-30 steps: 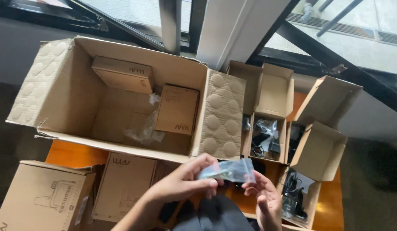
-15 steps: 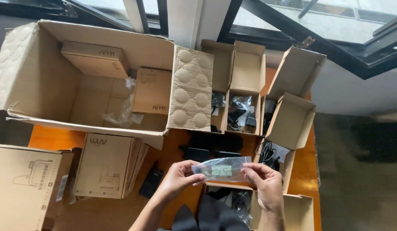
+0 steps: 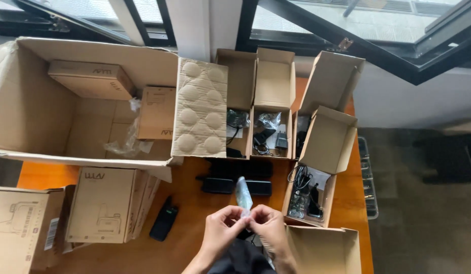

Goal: Packing and organizing small electronic device boxes and accessories into a larger shipping container on a table.

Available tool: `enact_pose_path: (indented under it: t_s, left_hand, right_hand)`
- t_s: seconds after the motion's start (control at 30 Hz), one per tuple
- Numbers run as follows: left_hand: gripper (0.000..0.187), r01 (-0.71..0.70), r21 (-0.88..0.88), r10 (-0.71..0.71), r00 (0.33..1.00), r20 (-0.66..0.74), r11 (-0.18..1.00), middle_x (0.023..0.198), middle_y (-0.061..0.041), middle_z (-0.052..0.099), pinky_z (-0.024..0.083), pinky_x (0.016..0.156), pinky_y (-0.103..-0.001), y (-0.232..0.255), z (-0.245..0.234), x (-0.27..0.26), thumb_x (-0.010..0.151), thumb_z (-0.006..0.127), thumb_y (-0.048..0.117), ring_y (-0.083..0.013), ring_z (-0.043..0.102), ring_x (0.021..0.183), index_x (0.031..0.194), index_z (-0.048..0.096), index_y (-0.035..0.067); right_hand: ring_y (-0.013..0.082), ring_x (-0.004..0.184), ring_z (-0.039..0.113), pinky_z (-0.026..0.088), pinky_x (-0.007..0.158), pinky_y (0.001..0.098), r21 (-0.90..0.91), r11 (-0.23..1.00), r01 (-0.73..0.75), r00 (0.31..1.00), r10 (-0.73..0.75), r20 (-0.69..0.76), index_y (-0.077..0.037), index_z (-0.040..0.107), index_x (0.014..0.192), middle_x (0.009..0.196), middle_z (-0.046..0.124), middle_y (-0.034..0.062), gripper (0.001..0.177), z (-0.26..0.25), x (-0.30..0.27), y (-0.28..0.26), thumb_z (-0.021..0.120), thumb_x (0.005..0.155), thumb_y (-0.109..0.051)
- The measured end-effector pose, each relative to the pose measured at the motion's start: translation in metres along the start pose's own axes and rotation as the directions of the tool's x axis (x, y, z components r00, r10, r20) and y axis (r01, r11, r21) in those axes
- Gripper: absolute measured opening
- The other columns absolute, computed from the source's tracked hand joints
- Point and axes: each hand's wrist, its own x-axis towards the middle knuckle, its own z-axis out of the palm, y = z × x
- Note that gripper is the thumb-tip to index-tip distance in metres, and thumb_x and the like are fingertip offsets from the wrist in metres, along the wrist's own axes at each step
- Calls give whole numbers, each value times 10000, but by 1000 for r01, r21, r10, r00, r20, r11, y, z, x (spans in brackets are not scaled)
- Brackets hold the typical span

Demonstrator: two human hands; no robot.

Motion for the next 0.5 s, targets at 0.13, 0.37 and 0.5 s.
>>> enact_pose_path:
  t_s: [0.13, 0.37, 0.5]
  left_hand:
    - [120, 133, -87, -137, 989, -46, 987, 628, -24, 778, 530, 569, -202, 1, 6, 11, 760, 913, 135, -49, 638, 598, 731, 845, 41]
    - [154, -442, 550, 520, 854, 17, 709, 914, -56, 694, 549, 722, -321, 2, 22, 21, 790, 694, 130, -213, 666, 794, 942, 670, 121]
    - [926, -659, 549, 488, 751, 445, 515, 1611, -167, 409, 232, 1204, -516, 10, 20, 31, 808, 768, 385, -339, 345, 1514, 1562, 347, 51]
  right_hand:
    - [93, 606, 584, 495, 583, 215, 82, 996, -23, 999, 20, 44, -27, 662, 694, 630, 638, 41, 255, -4, 4, -10, 863, 793, 96]
    - [116, 560, 562, 517, 493, 249, -31, 994, 101, 969, -106, -223, -34, 631, 798, 689, 607, 66, 208, -19, 24, 0, 776, 807, 115]
    - [183, 501, 578, 529, 465, 288, 4, 999, 48, 988, -47, -146, -37, 569, 791, 637, 610, 120, 231, -30, 32, -21, 771, 859, 50]
